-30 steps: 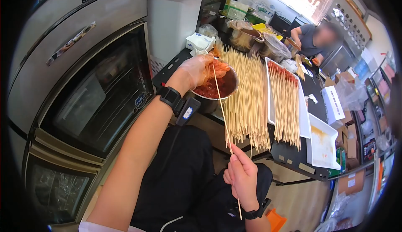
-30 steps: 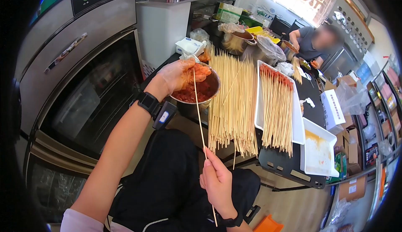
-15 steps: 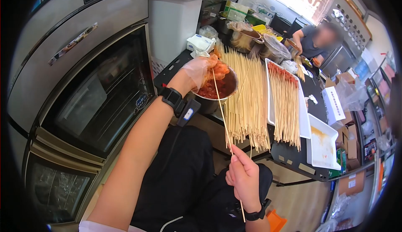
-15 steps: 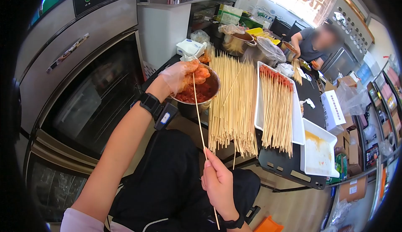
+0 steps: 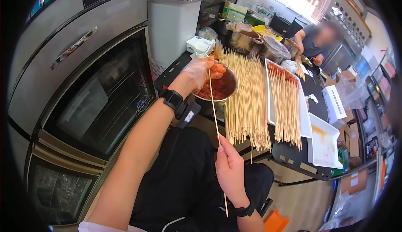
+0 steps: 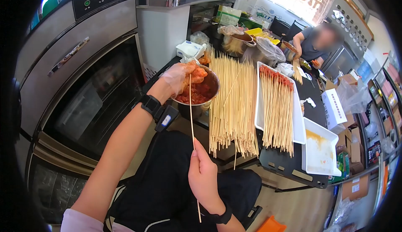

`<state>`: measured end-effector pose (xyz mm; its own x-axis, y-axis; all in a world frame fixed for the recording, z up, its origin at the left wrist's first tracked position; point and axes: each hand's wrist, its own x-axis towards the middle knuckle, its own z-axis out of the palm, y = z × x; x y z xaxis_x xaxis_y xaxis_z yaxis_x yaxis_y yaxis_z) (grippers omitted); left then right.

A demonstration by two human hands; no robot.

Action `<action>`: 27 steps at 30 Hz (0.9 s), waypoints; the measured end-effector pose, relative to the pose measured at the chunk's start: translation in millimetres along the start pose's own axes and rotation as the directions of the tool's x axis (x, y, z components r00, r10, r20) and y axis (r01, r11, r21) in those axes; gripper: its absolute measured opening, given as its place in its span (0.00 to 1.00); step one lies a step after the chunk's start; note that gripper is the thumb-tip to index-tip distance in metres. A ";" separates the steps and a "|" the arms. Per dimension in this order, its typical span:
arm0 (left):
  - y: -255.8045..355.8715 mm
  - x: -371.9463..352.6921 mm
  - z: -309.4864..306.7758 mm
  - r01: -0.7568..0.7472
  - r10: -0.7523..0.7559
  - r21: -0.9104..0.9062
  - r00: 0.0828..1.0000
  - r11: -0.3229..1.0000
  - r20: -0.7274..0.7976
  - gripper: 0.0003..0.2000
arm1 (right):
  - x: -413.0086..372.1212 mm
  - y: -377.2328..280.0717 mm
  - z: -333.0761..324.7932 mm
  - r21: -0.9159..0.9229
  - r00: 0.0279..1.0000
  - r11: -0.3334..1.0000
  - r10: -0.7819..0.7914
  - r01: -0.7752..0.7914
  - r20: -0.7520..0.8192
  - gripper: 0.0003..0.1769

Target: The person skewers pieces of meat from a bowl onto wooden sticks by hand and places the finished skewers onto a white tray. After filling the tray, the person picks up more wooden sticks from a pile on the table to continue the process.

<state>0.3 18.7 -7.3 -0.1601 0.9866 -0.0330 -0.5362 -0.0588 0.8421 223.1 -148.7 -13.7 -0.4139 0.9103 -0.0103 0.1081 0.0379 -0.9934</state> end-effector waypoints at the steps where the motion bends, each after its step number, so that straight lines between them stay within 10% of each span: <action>1: 0.0 -1.4 1.4 -0.008 0.008 0.003 1.000 1.000 -0.002 0.15 | 0.8 1.7 1.1 -0.045 0.999 0.998 -0.033 0.032 -0.016 0.19; 10: 7.0 -7.0 2.4 0.077 -0.040 -0.134 0.965 0.988 0.260 0.11 | 3.5 5.0 6.4 -0.231 0.985 0.964 -0.153 0.131 -0.083 0.19; 27: 2.1 -0.2 9.2 -0.028 0.026 0.042 0.998 0.999 0.048 0.10 | 23.8 6.7 27.4 -0.318 0.940 0.906 -0.326 0.279 -0.104 0.19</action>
<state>6.8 19.8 -0.5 -0.1336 0.9909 0.0150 -0.4961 -0.0800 0.8646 189.2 -138.1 -23.7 -0.3298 0.8861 0.3258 0.2698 0.4192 -0.8669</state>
